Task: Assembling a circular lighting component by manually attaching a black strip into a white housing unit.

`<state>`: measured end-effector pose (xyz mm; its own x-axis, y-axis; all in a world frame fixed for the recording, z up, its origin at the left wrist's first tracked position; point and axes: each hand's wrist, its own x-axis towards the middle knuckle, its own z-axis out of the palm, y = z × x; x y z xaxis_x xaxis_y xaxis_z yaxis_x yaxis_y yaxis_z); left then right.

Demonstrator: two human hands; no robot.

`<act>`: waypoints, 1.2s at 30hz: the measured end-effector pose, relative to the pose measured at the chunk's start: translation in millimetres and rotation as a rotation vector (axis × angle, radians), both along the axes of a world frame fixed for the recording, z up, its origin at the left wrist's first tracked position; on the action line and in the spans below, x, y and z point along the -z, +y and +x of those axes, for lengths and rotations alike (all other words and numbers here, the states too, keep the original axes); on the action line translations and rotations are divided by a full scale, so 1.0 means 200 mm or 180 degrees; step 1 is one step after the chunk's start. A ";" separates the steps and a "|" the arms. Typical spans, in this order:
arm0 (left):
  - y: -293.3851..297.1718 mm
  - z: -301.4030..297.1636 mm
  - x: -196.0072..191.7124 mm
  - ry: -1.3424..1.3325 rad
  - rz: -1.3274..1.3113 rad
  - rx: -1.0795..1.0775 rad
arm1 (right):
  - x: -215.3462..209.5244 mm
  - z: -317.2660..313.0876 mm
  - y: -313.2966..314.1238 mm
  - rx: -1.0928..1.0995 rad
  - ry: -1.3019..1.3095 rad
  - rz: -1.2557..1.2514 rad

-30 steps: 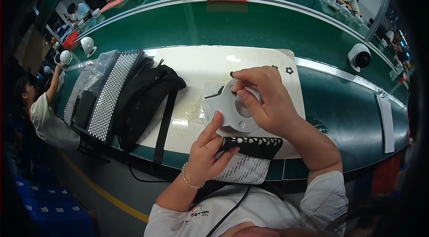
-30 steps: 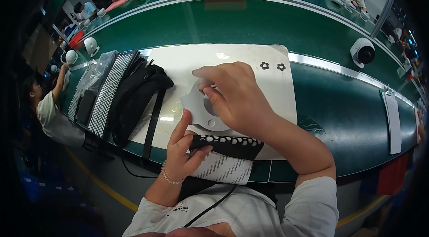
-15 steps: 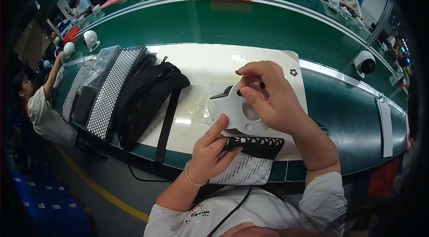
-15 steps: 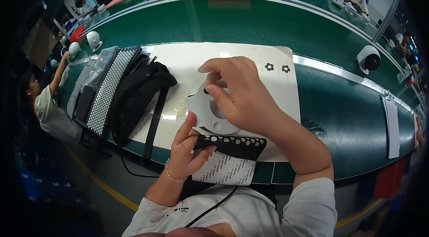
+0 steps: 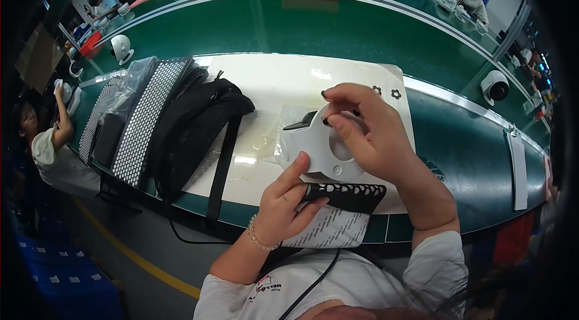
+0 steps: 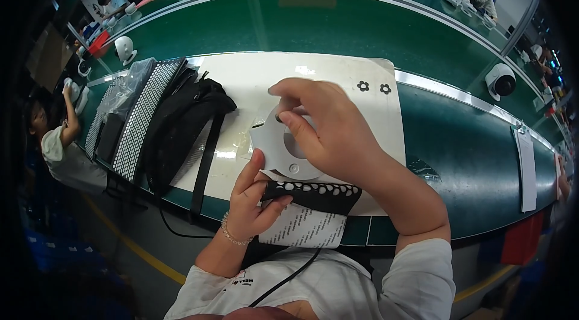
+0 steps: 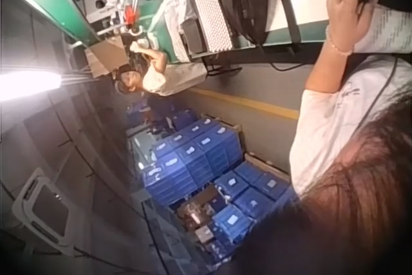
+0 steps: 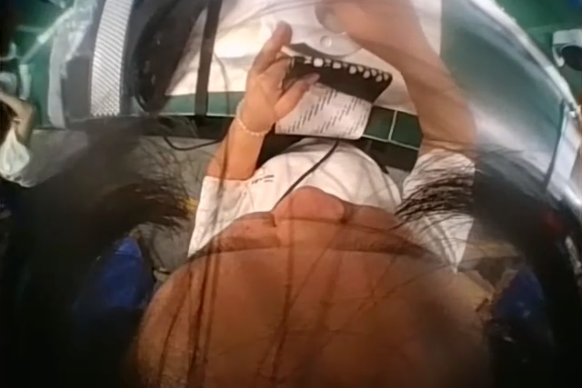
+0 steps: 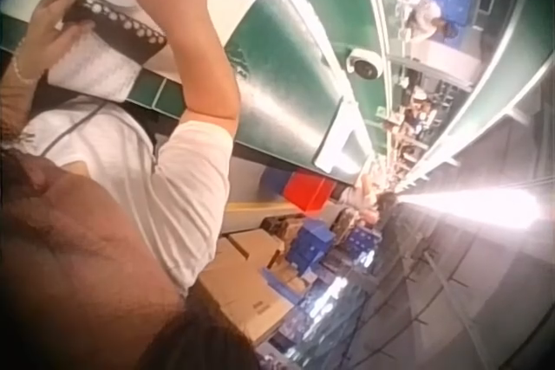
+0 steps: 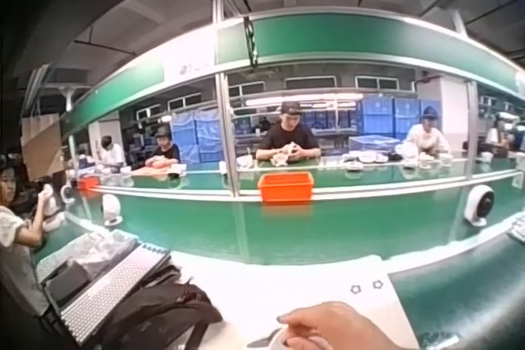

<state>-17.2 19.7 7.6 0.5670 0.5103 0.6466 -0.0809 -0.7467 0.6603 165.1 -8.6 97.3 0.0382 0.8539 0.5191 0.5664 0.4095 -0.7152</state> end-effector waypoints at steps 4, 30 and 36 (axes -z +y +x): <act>0.00 0.00 -0.01 0.0043 -0.0035 0.0027 | -0.06 -0.02 -0.05 0.0583 -0.2142 0.0827; 0.00 0.00 0.01 -0.0025 -0.0288 0.0146 | 0.21 -0.04 -0.26 0.0666 -0.1523 0.0487; 0.01 0.00 0.01 -0.0056 -0.0089 0.0106 | 0.24 -0.04 -0.29 0.1082 -0.2436 0.1039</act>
